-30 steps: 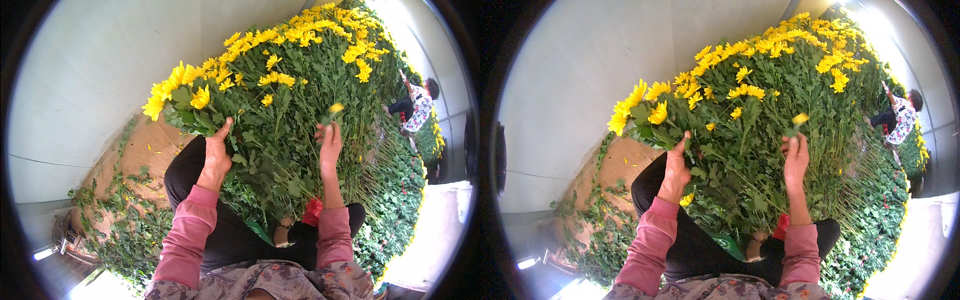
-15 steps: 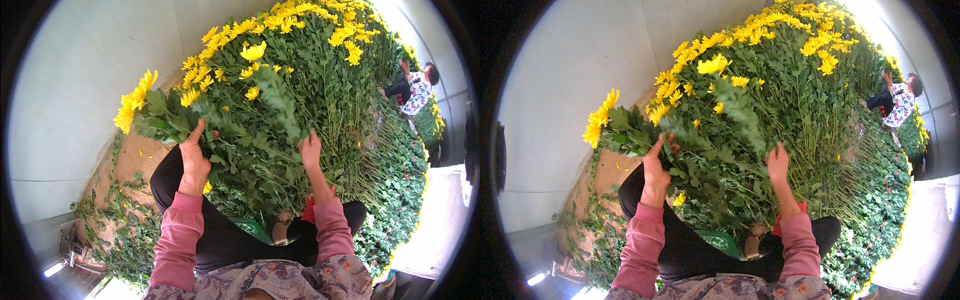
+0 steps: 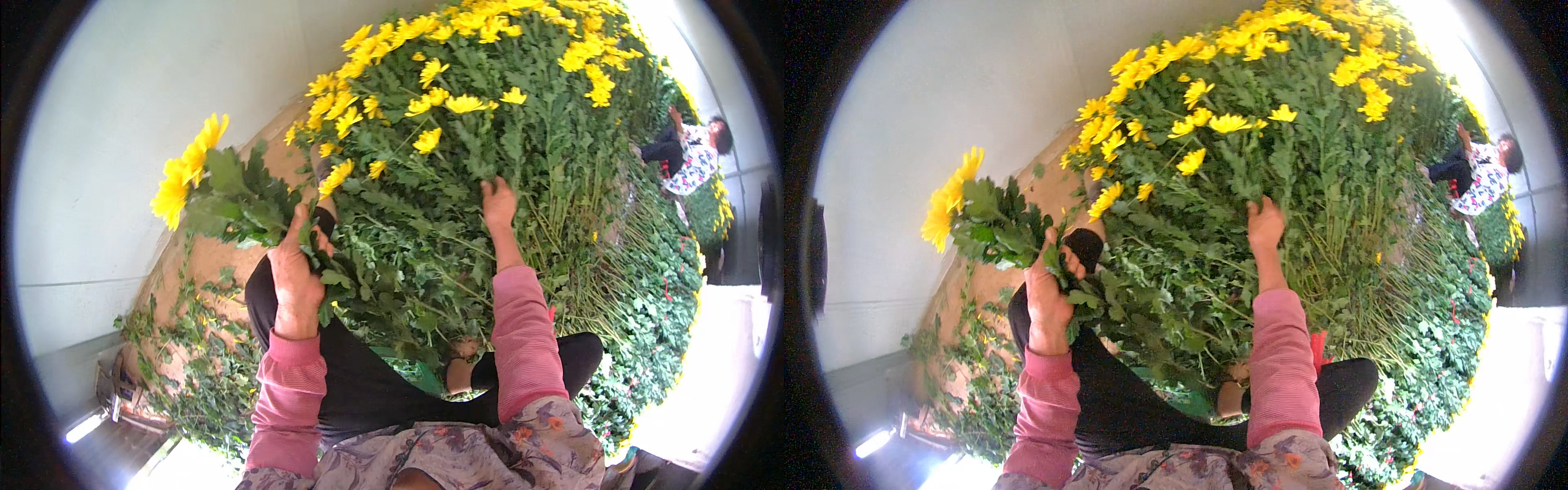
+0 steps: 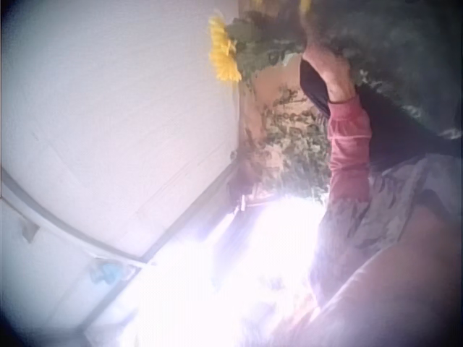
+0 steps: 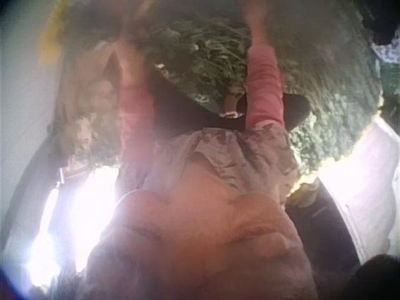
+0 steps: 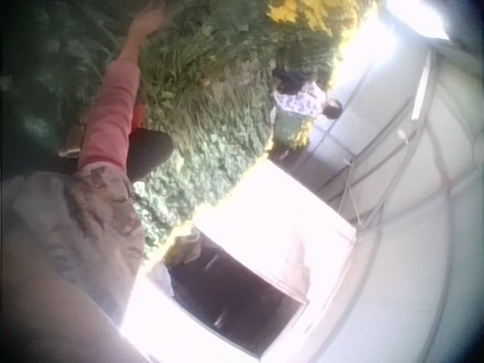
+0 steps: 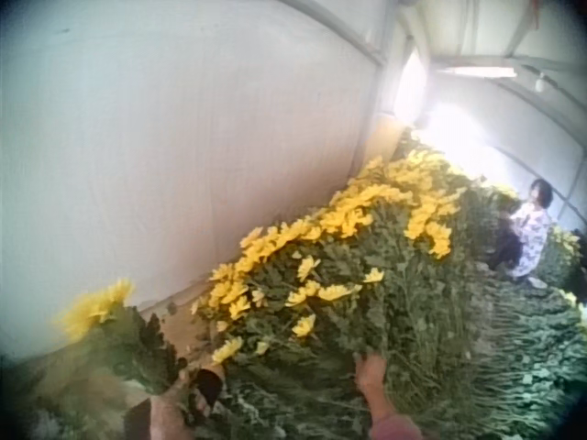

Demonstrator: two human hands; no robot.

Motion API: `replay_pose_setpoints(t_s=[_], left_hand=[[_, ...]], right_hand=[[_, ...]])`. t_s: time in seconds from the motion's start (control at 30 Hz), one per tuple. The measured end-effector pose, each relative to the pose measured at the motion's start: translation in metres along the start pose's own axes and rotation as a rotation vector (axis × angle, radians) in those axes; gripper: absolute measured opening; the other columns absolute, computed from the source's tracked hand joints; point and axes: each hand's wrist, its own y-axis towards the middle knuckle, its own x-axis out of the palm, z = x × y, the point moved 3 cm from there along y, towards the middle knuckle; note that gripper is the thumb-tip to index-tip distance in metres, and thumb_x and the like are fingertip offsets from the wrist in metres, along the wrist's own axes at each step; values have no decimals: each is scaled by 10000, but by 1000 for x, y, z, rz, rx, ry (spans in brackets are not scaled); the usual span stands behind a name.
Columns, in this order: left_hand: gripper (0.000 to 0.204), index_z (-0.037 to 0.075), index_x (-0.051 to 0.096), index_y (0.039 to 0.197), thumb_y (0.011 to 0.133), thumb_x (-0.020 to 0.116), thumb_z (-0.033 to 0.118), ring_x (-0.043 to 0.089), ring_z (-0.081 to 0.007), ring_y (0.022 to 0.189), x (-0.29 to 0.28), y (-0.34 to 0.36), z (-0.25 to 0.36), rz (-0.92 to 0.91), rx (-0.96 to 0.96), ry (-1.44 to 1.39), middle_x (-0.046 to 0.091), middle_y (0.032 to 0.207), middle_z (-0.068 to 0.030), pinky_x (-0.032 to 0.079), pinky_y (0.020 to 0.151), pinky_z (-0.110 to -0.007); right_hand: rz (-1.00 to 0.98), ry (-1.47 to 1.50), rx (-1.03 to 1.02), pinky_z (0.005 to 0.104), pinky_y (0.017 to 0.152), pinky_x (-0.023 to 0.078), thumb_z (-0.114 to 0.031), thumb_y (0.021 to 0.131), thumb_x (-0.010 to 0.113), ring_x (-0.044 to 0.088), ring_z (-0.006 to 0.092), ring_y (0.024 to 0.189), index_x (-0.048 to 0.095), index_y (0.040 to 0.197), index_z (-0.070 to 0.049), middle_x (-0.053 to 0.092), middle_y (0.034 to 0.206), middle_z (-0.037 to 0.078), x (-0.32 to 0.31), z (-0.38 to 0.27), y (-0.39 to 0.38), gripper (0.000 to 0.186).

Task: The person gathers individual yellow flowers from a large pile on the floor, aligns their stems together, and ties the bundle with a red ribbon.

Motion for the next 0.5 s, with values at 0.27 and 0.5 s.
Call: replay_pose_setpoints(t_s=[0.27,0.5], left_hand=[[212,66,553,957,918,639,257,501,-132,623,-10,-5,6,9,5,-169,533,749,-20,440,583,-280],[240,41,592,1078,976,544,253,616,-175,746,-17,5,-5,48,63,-28,664,918,-85,522,711,-329]], right_hand=[[31,192,-548,419,578,497,-199,943,591,620,344,641,574,1028,-70,626,745,156,15,-110,-101,156],[-421,-199,-452,450,719,523,-403,903,616,600,340,996,486,1174,-48,636,1038,128,106,-130,-107,466]])
